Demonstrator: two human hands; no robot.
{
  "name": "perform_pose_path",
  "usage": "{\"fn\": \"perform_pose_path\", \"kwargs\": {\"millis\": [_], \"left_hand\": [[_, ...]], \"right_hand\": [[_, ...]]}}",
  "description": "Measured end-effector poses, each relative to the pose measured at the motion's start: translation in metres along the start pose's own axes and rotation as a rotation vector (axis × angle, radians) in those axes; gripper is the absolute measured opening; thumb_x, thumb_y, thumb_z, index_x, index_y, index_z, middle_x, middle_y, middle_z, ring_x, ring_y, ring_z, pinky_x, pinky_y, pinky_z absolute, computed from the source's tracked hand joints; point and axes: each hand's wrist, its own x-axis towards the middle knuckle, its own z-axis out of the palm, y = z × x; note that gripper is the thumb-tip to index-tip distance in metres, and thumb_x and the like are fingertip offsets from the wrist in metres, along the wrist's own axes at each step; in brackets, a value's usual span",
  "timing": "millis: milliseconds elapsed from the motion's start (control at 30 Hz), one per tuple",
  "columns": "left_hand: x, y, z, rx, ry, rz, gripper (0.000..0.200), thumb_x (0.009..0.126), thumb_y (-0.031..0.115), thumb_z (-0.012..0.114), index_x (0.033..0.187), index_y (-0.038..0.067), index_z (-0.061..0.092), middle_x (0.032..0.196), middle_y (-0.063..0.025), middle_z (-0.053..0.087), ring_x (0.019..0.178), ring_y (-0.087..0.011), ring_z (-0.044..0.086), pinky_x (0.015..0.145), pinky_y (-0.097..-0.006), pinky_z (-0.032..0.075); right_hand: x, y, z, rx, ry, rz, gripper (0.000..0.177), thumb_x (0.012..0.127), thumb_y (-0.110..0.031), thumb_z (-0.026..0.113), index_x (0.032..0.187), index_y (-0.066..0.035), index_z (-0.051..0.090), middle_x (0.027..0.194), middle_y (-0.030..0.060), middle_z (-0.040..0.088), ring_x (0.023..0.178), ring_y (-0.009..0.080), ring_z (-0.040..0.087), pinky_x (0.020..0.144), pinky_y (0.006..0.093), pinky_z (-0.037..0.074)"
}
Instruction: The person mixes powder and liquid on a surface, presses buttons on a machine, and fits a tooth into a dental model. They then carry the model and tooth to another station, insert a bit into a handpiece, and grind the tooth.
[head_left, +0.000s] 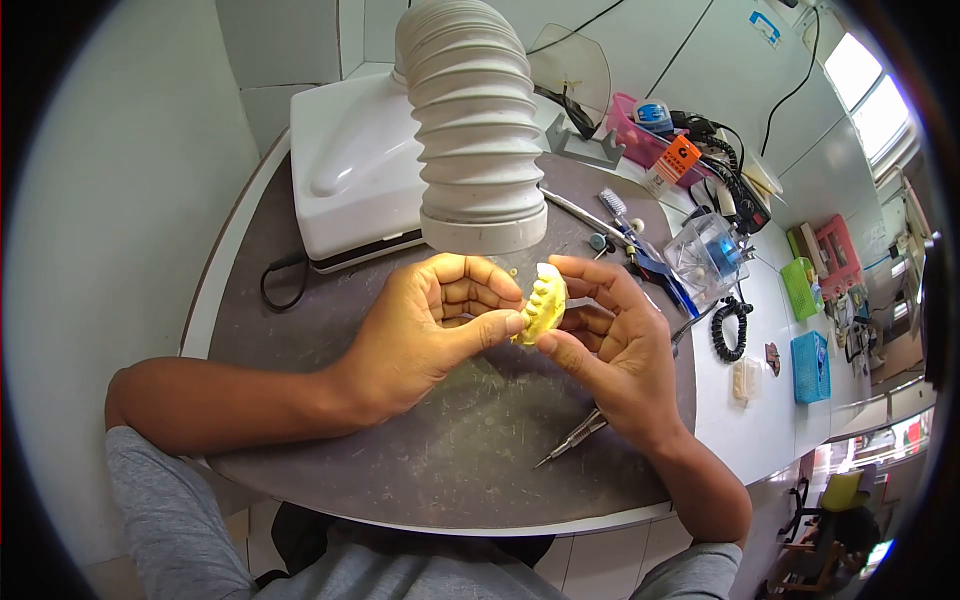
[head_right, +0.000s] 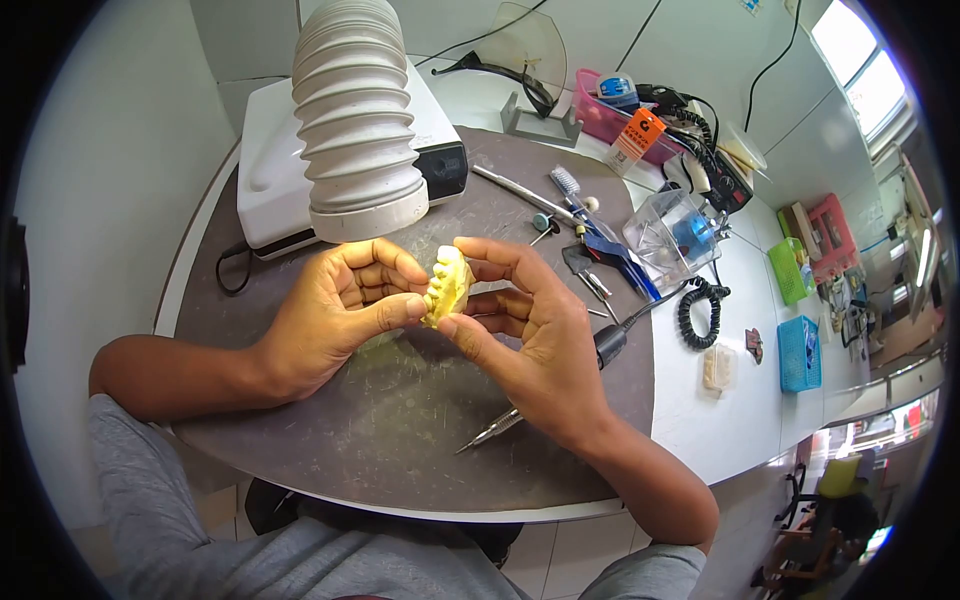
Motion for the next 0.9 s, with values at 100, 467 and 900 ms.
{"fn": "perform_pose_path", "kwargs": {"millis": [100, 467, 900], "left_hand": [[0.0, 0.0004, 0.0004, 0.019, -0.002, -0.013, 0.02, 0.091, 0.005, 0.069, 0.108, -0.001, 0.058, 0.106, -0.0075, 0.065, 0.097, -0.0103, 0.064, 0.089, -0.0244, 0.053], [-0.0018, 0.0042, -0.0001, 0.105, -0.035, -0.026, 0.019, 0.093, 0.009, 0.068, 0.107, -0.002, 0.064, 0.104, -0.0071, 0.068, 0.095, -0.0093, 0.065, 0.087, -0.0244, 0.052], [-0.0001, 0.0008, -0.004, 0.101, -0.059, -0.056, 0.018, 0.094, 0.007, 0.065, 0.107, -0.004, 0.062, 0.104, -0.0088, 0.067, 0.093, -0.0113, 0.066, 0.089, -0.0261, 0.056]], "right_hand": [[-0.0001, 0.0009, 0.0005, -0.012, 0.003, -0.01, 0.053, 0.086, -0.001, 0.072, 0.133, 0.004, 0.049, 0.122, 0.0135, 0.06, 0.099, 0.0148, 0.065, 0.085, 0.0258, 0.055], [0.0, 0.0018, 0.0007, -0.011, 0.005, -0.026, 0.051, 0.087, -0.001, 0.072, 0.133, 0.004, 0.05, 0.121, 0.013, 0.06, 0.101, 0.015, 0.066, 0.086, 0.0262, 0.056], [-0.0013, 0.0037, 0.0009, 0.008, -0.002, -0.011, 0.049, 0.088, -0.002, 0.071, 0.134, 0.004, 0.053, 0.119, 0.012, 0.061, 0.099, 0.0148, 0.066, 0.085, 0.0256, 0.057]]}}
